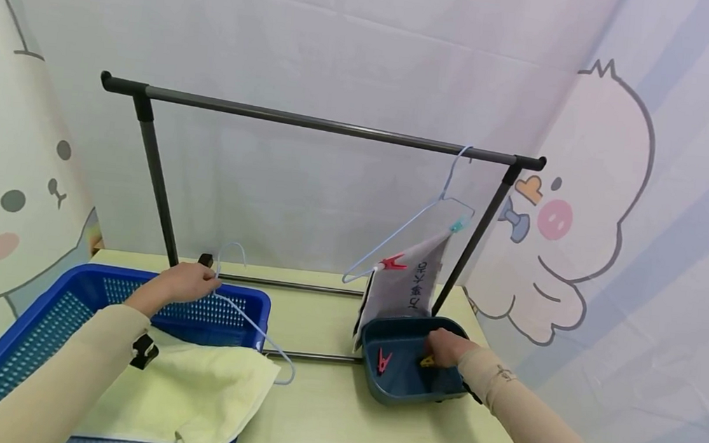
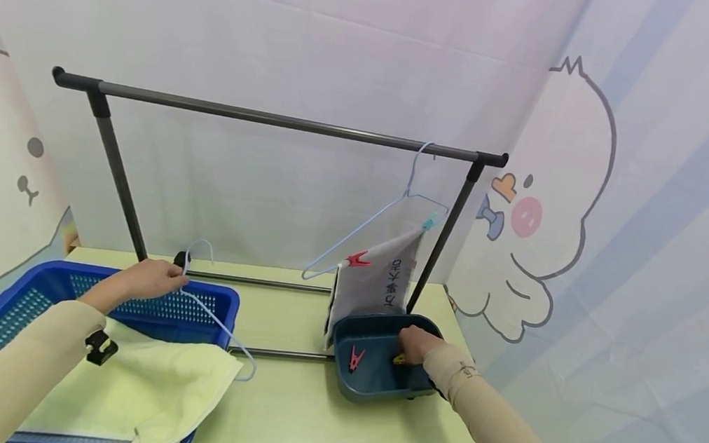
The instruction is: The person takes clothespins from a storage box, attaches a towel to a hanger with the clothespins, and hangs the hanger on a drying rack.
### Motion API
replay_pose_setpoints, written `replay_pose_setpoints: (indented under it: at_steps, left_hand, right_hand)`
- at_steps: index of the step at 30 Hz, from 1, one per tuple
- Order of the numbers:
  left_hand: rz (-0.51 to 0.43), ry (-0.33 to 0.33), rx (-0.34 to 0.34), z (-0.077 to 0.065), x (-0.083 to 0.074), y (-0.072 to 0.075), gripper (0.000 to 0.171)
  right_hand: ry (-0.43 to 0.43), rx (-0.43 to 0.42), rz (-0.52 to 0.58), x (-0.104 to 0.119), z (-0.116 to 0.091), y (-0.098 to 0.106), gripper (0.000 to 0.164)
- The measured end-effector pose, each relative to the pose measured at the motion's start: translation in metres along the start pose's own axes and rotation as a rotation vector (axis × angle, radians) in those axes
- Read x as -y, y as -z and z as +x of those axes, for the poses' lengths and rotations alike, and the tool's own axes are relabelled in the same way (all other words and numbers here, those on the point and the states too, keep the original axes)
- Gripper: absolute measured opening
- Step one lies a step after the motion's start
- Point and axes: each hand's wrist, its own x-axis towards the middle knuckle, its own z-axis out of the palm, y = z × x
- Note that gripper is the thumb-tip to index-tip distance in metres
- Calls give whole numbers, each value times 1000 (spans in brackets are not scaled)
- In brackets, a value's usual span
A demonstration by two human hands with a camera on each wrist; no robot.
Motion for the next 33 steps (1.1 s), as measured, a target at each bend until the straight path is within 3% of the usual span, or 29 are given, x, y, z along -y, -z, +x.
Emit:
replay_pose_setpoints:
  at_steps: [5, 16, 25, 33]
  left_hand:
    - [-29, -8, -6, -1, 0, 4, 30]
    - [-142, -3, -32, 0, 4, 5, 32]
    - [-234, -22, -123, -2, 2, 13, 32]
    - [-220, 7, -167, -5, -1, 20, 36]
  right_hand:
    - [-32, -4, -29, -1, -1, 0, 16]
    - [-160, 83, -26, -3, 6, -3, 19]
    - [-159, 98, -72, -3, 10, -3, 18]
    - [-159, 119, -99, 2, 9, -3, 19]
